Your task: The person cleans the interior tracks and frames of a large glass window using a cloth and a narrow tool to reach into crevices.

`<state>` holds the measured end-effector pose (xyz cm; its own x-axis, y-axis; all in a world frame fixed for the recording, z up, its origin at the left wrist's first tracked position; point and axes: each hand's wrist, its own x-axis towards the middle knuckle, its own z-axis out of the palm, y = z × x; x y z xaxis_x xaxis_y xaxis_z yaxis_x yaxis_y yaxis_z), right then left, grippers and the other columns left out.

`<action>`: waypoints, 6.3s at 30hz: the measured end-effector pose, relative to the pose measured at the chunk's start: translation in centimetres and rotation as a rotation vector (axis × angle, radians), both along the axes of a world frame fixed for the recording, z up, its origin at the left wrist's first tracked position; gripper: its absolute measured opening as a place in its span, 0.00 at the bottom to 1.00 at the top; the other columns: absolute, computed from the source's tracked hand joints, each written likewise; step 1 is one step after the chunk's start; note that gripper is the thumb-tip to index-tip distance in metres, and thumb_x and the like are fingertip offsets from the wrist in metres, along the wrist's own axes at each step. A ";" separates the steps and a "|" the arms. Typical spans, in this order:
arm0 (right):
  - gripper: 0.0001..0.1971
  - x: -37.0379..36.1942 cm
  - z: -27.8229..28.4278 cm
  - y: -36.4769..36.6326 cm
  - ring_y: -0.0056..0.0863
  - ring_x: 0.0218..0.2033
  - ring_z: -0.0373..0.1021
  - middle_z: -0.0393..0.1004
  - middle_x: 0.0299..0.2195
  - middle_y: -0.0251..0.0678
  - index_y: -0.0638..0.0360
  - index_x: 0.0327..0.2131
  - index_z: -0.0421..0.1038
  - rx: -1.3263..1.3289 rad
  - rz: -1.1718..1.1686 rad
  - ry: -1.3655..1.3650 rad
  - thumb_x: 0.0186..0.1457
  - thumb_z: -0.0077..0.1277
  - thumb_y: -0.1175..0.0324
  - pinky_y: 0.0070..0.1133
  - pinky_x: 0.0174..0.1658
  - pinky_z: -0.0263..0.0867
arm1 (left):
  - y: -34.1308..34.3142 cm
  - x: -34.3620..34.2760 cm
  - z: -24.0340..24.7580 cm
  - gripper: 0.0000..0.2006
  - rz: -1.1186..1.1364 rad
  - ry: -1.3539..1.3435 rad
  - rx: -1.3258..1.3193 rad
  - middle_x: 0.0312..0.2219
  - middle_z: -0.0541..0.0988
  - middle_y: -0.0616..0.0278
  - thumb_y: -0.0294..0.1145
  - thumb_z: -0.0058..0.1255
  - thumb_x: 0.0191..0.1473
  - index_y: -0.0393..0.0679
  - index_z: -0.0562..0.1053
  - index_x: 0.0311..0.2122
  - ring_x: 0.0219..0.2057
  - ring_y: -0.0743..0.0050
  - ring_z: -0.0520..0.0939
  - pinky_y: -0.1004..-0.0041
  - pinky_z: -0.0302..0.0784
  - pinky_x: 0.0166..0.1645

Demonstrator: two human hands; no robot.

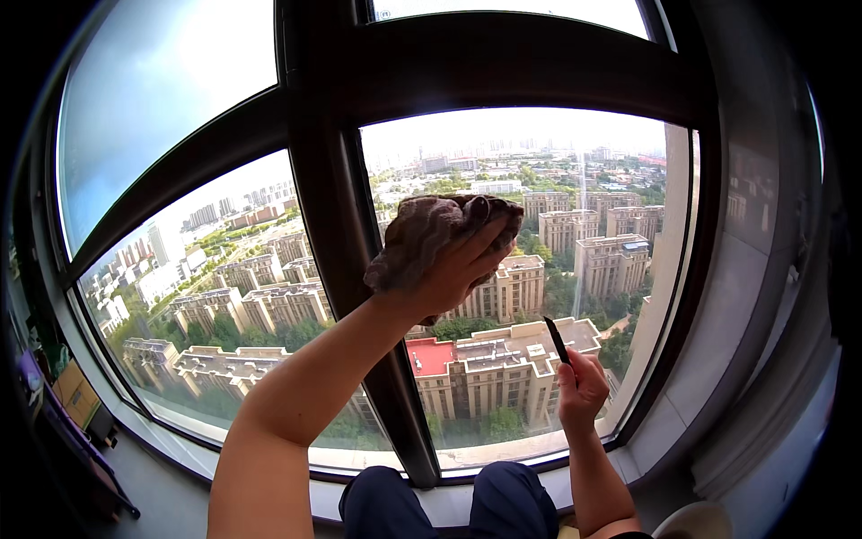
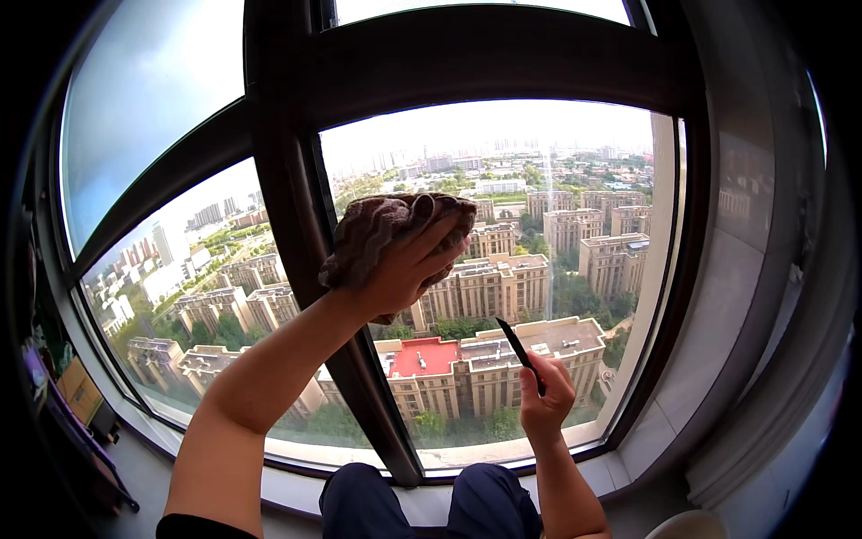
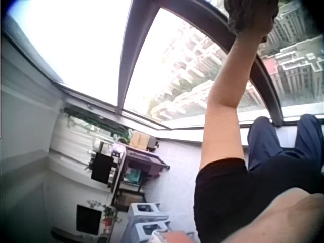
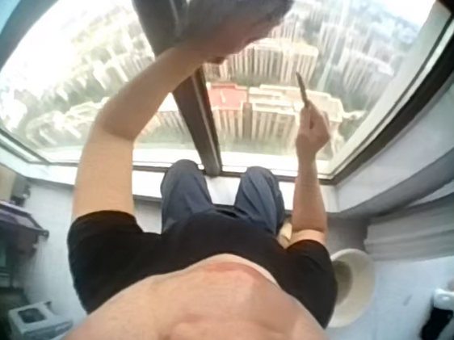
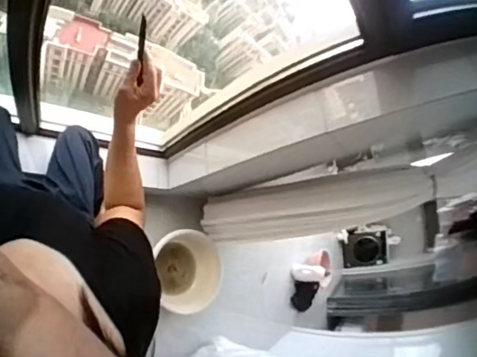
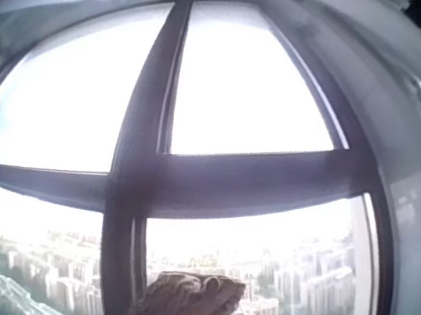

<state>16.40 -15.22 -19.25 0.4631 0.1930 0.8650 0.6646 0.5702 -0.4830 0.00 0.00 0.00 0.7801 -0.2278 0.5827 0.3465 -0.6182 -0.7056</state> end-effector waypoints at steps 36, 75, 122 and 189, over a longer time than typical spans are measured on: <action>0.09 1.1 -0.1 -0.2 0.12 0.20 0.61 0.65 0.26 0.30 0.68 0.38 0.71 0.030 0.091 0.197 0.51 0.50 0.79 0.10 0.22 0.57 | 0.2 -11.7 11.2 0.28 0.071 -0.701 0.293 0.49 0.68 0.50 0.30 0.54 0.40 0.48 0.67 0.52 0.51 0.50 0.68 0.59 0.64 0.50; 0.11 6.6 21.0 -1.7 0.11 0.21 0.65 0.68 0.25 0.29 0.61 0.43 0.70 0.200 -0.115 -0.174 0.54 0.49 0.74 0.10 0.23 0.63 | -0.2 -8.5 12.3 0.27 -0.068 -0.591 0.181 0.52 0.65 0.57 0.28 0.54 0.41 0.52 0.67 0.51 0.53 0.56 0.66 0.54 0.60 0.53; 0.14 4.1 27.1 7.0 0.12 0.18 0.61 0.70 0.21 0.28 0.54 0.43 0.73 0.278 -0.317 -0.167 0.50 0.54 0.75 0.13 0.23 0.59 | 0.5 -5.8 10.8 0.31 -0.112 -0.529 0.084 0.53 0.64 0.50 0.22 0.55 0.37 0.50 0.66 0.52 0.55 0.50 0.63 0.60 0.62 0.56; 0.15 9.6 -1.5 -2.8 0.10 0.16 0.58 0.65 0.22 0.27 0.63 0.46 0.67 0.338 0.343 0.790 0.55 0.48 0.73 0.10 0.17 0.54 | -11.2 30.4 17.8 0.20 -0.358 -0.042 0.375 0.49 0.68 0.52 0.41 0.54 0.47 0.43 0.72 0.45 0.52 0.47 0.65 0.55 0.60 0.54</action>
